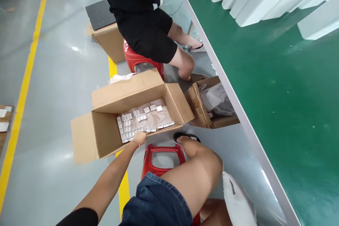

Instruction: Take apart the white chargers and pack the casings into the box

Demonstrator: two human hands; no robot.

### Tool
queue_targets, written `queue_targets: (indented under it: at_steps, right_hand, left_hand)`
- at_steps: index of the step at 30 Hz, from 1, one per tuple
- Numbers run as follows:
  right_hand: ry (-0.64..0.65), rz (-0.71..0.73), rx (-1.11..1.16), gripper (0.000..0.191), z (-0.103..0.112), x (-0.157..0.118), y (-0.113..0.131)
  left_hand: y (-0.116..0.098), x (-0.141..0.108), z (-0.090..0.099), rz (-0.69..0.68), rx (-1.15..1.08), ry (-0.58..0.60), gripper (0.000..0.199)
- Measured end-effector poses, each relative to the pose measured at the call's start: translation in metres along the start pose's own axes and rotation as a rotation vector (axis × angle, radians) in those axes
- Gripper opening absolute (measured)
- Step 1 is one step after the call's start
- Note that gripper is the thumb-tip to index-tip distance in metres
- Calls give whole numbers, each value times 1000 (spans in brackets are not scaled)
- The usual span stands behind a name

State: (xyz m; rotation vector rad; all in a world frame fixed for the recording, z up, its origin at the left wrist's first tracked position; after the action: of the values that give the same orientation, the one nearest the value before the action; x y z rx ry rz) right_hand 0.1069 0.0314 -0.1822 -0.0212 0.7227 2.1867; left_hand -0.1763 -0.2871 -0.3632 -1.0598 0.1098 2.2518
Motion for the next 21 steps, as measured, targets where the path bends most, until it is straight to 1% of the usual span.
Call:
queue_targets:
  at_steps: [4, 6, 7, 9, 10, 11, 12, 13, 15, 16, 17, 19, 21]
  right_hand:
    - [86, 58, 17, 47, 17, -24, 57]
    - [121, 164, 26, 45, 28, -37, 86]
    - [135, 245, 31, 42, 34, -44, 97]
    - [166, 393, 59, 36, 48, -55, 110]
    - [190, 432, 84, 35, 54, -59, 112]
    - [207, 431, 116, 34, 61, -60, 111]
    - [205, 385, 158, 36, 66, -59, 109]
    - [191, 309, 232, 37, 71, -56, 106]
    - [137, 143, 456, 43, 75, -48, 103]
    - [121, 79, 614, 46, 75, -44, 104]
    - [104, 69, 735, 51, 74, -40, 107]
    - [98, 95, 920, 61, 71, -31, 118]
    - [82, 140, 1123, 72, 69, -21, 134]
  left_hand:
    - [6, 2, -6, -7, -47, -7, 34]
    - [4, 0, -9, -2, -85, -25, 34]
    - [1, -3, -10, 7, -108, -37, 34]
    - [-9, -13, -12, 38, -158, -69, 34]
    - [-16, -20, -11, 61, -182, -89, 34]
    - [-22, -28, -11, 89, -204, -112, 34]
    - [-28, -37, -10, 119, -224, -141, 34]
    - [-33, -46, -9, 149, -239, -175, 34]
    - [-39, -70, -11, 187, -260, -256, 36]
    - [-40, -86, -14, 194, -266, -298, 37]
    - [-42, -103, -19, 195, -273, -338, 39]
    - [-45, -142, -32, 196, -292, -401, 39]
    - [-50, -178, -50, 226, -328, -431, 34]
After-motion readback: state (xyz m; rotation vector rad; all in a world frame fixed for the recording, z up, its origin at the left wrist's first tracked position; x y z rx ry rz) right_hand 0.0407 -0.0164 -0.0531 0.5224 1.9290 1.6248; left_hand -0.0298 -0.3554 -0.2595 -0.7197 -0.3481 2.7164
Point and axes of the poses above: each hand's wrist, its own x-axis towards the middle knuckle, its own z-axis out of the back of the hand, y = z × x, the point moved 1 cm from there along x, towards the middle knuckle, and after that the axes turned 6 degrees about x, right-handed, at the moved point
